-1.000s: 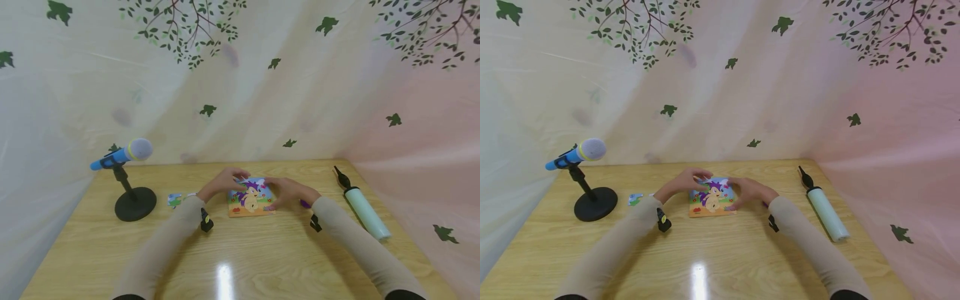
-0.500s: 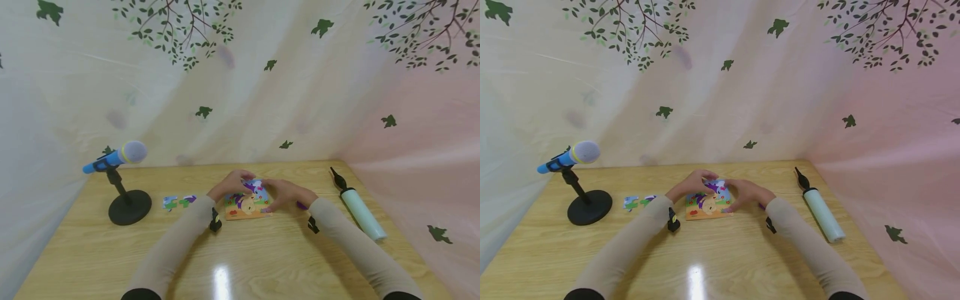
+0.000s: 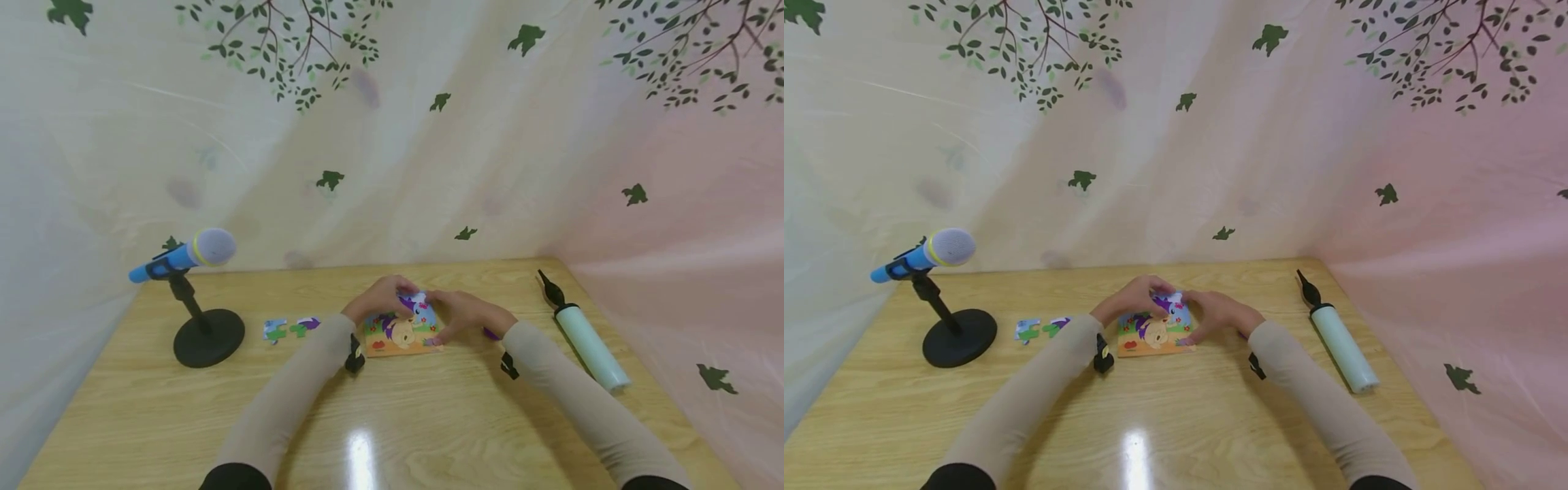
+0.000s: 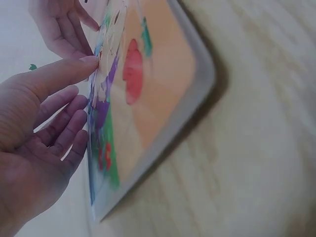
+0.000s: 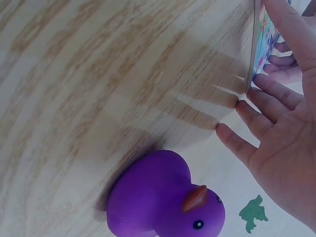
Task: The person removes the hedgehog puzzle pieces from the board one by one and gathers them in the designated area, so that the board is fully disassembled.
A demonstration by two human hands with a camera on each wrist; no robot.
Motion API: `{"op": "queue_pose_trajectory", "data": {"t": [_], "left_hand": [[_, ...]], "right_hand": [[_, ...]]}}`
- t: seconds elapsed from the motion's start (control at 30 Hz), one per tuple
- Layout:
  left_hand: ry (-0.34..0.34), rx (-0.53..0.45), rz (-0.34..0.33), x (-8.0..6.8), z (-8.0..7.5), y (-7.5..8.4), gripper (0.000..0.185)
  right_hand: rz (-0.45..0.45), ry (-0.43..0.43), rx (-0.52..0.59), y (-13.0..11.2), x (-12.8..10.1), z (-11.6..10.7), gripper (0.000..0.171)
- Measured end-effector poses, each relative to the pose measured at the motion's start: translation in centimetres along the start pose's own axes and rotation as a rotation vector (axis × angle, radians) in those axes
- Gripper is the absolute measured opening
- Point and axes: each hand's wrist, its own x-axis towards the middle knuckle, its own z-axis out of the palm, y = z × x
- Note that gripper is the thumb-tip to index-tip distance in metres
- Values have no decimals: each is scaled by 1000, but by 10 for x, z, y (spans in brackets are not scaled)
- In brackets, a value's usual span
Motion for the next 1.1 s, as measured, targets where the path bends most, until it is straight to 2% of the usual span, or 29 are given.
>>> {"op": "queue_pose_trajectory", "data": {"t": [0.4, 0.77, 1.1], "left_hand": [[-70, 44, 6, 7, -3, 6, 56], [-68, 26, -3, 8, -1, 6, 52], [-83, 27, 6, 13, 0, 2, 56]], "right_hand": [[-11, 14, -9, 0, 0, -1, 106], [31, -1, 20, -2, 0, 0, 107], [16, 4, 51, 1, 0, 0, 104]]}}
